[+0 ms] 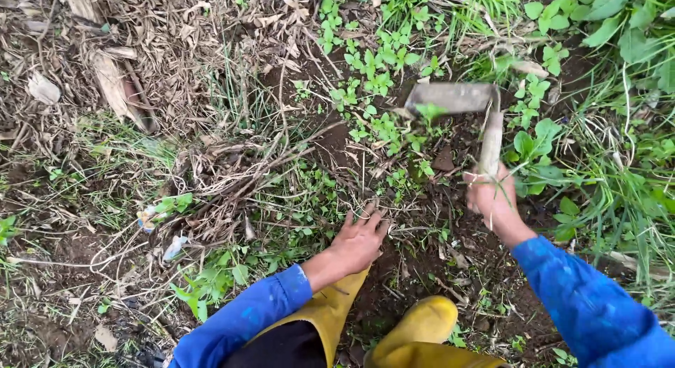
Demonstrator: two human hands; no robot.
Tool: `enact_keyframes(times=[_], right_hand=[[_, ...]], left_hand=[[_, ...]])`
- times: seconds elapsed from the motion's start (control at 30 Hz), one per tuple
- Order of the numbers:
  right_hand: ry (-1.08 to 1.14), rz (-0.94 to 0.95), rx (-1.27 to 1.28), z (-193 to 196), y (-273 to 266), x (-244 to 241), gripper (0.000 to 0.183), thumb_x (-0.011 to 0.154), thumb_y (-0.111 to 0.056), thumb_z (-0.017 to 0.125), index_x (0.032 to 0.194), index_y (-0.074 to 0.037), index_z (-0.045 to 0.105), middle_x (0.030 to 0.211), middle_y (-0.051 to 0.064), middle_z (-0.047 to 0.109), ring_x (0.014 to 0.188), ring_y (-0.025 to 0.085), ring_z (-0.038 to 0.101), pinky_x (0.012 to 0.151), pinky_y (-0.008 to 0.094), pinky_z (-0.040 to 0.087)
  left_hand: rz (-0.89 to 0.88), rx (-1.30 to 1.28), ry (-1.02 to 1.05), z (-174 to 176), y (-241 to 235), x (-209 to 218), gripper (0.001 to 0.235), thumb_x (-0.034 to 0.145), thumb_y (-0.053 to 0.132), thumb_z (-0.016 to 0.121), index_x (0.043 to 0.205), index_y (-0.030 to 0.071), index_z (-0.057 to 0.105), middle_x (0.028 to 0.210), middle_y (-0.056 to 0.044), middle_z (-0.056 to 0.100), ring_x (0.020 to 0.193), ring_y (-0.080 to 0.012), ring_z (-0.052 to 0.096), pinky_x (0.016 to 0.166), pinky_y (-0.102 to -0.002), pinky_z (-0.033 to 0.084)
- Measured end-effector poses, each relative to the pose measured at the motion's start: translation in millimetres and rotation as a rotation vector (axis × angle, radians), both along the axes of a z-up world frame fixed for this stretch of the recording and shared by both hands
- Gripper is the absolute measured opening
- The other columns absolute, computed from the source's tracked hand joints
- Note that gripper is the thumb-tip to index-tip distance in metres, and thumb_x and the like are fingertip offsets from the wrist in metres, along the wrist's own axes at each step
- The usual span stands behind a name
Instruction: The person uses a hand hoe to loosen soil and remove weeds from a garden bed. They repeatedly strike the ground, pull out uprooted weeds by hand, and clear debris while working across a small area.
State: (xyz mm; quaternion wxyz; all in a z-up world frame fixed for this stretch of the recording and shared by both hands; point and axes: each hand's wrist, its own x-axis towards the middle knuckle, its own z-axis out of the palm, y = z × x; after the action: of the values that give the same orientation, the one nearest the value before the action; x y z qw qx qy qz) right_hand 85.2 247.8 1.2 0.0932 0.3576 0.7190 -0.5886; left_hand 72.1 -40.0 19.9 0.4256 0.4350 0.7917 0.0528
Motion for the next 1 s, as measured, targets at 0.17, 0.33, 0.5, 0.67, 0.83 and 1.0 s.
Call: enact_keyframes(times=[0.17,0.33,0.5,0.67,0.83,1.0], right_hand=[[0.065,-0.006,-0.071,-7.3,-4.5,-27.1,0.016,0.098,-0.003,0.057,0.109,0.002,0.048,0.074,0.011,0.059,0.040,0.011,0.050,0.037,0.024,0.047],[0.023,0.118,-0.006,-37.5,6.7,8.8,0.014,0.094,0.002,0.059,0.105,0.005,0.050,0.064,0.012,0.058,0.037,0.015,0.052,0.035,0.026,0.046],[-0.101,0.119,-0.040,-28.1,13.7,47.7,0.019,0.093,0.003,0.059,0.109,0.007,0.050,0.059,0.014,0.056,0.036,0.021,0.052,0.035,0.031,0.046],[0.008,0.058,-0.062,-36.3,10.1,45.2,0.007,0.090,-0.001,0.062,0.092,0.004,0.058,0.049,0.011,0.053,0.032,0.017,0.049,0.033,0.028,0.044],[-0.176,0.133,-0.031,-11.0,-8.0,78.2,0.014,0.093,0.000,0.061,0.102,0.007,0.055,0.055,0.015,0.057,0.035,0.022,0.054,0.034,0.031,0.047],[-0.207,0.097,0.025,-3.7,-33.6,136.4,0.013,0.084,-0.002,0.068,0.091,0.005,0.060,0.053,0.018,0.059,0.037,0.025,0.056,0.038,0.036,0.047]], left_hand=[[0.027,0.007,0.006,8.9,3.0,-3.4,0.066,0.092,0.024,0.072,0.148,-0.001,0.047,0.147,-0.026,0.038,0.150,-0.0483,0.025,0.112,-0.072,0.030],[0.021,0.016,0.047,-2.1,-0.2,0.0,0.066,0.092,0.027,0.072,0.148,0.000,0.048,0.148,-0.024,0.038,0.151,-0.0460,0.026,0.112,-0.070,0.032],[0.000,-0.011,0.021,-8.8,-3.9,3.7,0.062,0.095,0.027,0.068,0.148,0.002,0.049,0.146,-0.025,0.042,0.149,-0.0448,0.030,0.112,-0.070,0.031],[-0.048,0.051,0.140,-6.3,-10.7,8.8,0.056,0.097,0.033,0.064,0.144,0.005,0.053,0.132,-0.024,0.054,0.139,-0.0405,0.047,0.114,-0.062,0.037],[0.053,0.178,0.170,5.4,-10.8,3.1,0.036,0.103,0.034,0.054,0.127,0.010,0.065,0.107,-0.012,0.066,0.106,-0.0292,0.072,0.107,-0.054,0.049],[0.147,0.355,0.179,-19.4,-11.3,7.2,0.033,0.107,0.032,0.043,0.111,0.015,0.070,0.091,-0.005,0.067,0.088,-0.0208,0.076,0.099,-0.045,0.056]])
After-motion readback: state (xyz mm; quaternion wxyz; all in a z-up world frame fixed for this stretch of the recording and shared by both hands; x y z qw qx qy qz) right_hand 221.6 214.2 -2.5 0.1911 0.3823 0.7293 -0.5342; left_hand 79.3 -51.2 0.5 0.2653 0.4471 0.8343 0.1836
